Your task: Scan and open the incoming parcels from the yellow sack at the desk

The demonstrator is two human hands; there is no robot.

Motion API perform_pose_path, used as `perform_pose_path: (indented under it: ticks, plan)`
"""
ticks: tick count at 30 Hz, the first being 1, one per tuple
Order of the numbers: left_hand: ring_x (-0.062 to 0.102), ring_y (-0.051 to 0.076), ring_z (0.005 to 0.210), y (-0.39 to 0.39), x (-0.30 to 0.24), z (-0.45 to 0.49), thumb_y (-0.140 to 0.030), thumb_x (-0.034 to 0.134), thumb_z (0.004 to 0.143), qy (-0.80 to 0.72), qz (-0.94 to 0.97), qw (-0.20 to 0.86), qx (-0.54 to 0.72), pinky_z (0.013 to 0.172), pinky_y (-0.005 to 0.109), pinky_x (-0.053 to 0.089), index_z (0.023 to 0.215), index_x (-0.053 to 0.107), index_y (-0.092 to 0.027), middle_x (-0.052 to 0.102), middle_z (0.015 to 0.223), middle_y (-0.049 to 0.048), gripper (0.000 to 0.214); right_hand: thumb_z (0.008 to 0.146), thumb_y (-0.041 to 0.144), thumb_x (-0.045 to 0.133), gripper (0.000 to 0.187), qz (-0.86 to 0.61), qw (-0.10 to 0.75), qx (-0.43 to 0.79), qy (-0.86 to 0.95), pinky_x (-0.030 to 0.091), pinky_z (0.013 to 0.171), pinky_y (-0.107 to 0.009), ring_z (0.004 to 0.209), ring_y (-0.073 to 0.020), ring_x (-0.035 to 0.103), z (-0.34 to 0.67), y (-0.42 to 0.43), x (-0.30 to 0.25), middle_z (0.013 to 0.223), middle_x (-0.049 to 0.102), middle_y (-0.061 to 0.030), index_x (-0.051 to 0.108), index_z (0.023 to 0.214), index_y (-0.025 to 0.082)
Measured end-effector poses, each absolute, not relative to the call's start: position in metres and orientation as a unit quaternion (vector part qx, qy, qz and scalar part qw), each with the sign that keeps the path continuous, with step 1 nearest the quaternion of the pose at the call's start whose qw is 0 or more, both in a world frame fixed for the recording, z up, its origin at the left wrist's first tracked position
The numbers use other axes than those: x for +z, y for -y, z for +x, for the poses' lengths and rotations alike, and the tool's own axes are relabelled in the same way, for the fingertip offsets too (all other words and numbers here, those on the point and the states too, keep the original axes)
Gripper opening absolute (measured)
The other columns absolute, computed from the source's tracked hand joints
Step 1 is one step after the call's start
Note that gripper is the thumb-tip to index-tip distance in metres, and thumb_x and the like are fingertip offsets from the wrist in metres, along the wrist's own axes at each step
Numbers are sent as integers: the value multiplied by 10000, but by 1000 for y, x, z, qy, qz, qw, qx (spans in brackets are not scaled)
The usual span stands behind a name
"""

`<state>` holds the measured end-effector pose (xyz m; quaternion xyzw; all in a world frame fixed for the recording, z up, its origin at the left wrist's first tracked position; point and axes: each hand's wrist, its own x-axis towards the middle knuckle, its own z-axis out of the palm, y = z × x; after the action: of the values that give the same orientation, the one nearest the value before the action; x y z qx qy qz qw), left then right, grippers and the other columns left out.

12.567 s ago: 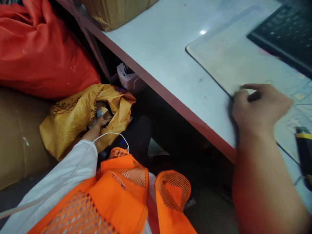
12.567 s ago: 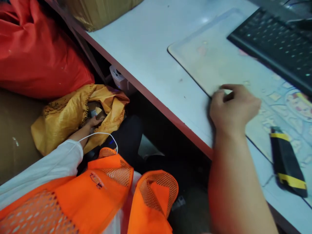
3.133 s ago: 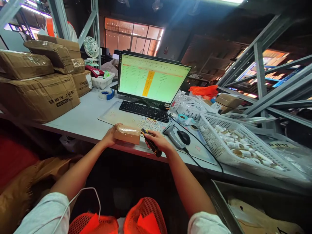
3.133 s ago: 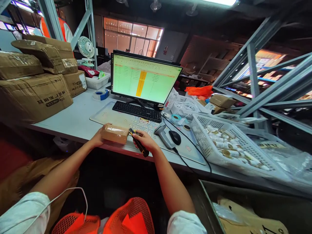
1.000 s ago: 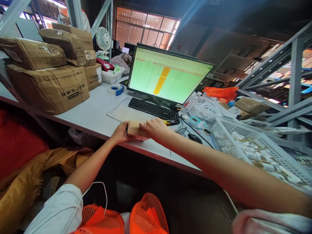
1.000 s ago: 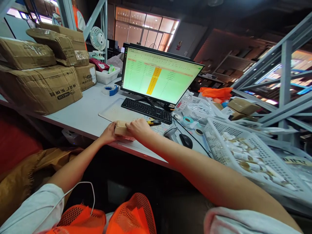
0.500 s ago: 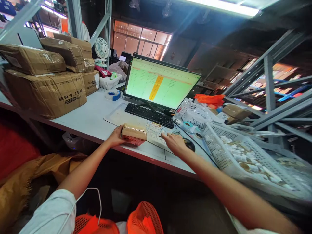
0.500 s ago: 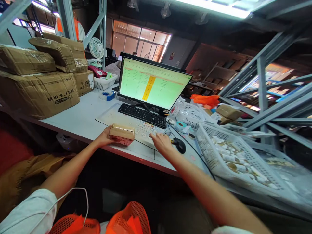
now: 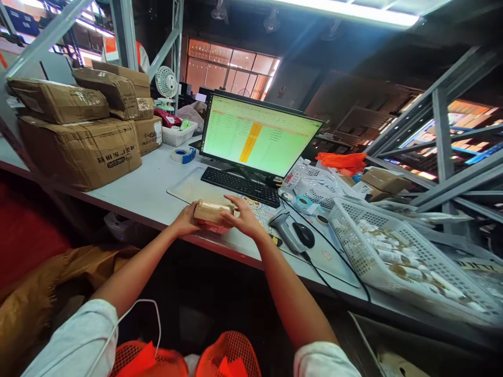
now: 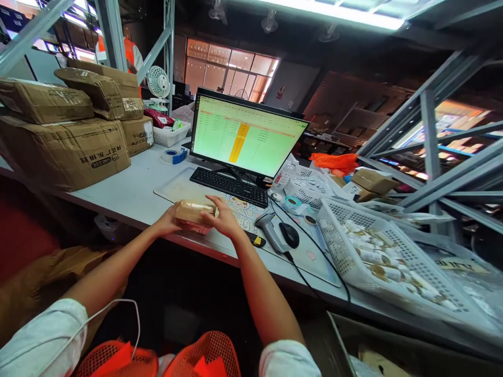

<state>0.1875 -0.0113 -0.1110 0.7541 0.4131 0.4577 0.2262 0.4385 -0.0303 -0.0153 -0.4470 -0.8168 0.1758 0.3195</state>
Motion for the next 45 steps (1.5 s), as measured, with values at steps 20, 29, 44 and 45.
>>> perform_pose_path:
  ticks: [20,29,44,45]
  plan:
    - [382,326,1466,36,-88,202,-410,729,914,-348,815,-31,462,1210,558,350,1225,700,-269,404,1607,118,342,850,463,772,612,-453,296,264,799,436,1098,-416,1249,-255,588,426,17,-22,1367,636,-126,632,1375,181]
    - [369,333,1472,36,-76,201,-343,731,901,-353,834,-12,425,1205,568,343,1119,730,-259,506,1564,72,233,837,461,795,598,-467,271,259,801,455,1072,-409,1226,-259,614,424,14,-10,1348,672,-122,665,1352,186]
    - [195,354,1560,39,-73,202,-383,712,926,-351,833,-26,426,1244,587,278,1099,739,-191,363,1656,128,261,918,469,663,314,-511,304,202,778,426,722,-265,793,-174,592,418,-5,-8,842,710,-46,748,948,169]
    - [167,361,1569,40,-74,202,-387,713,926,-354,833,-31,424,1244,594,265,1106,741,-192,344,1665,131,268,940,483,624,360,-525,309,211,764,412,693,-257,764,-168,578,417,-10,-7,769,684,-41,722,809,163]
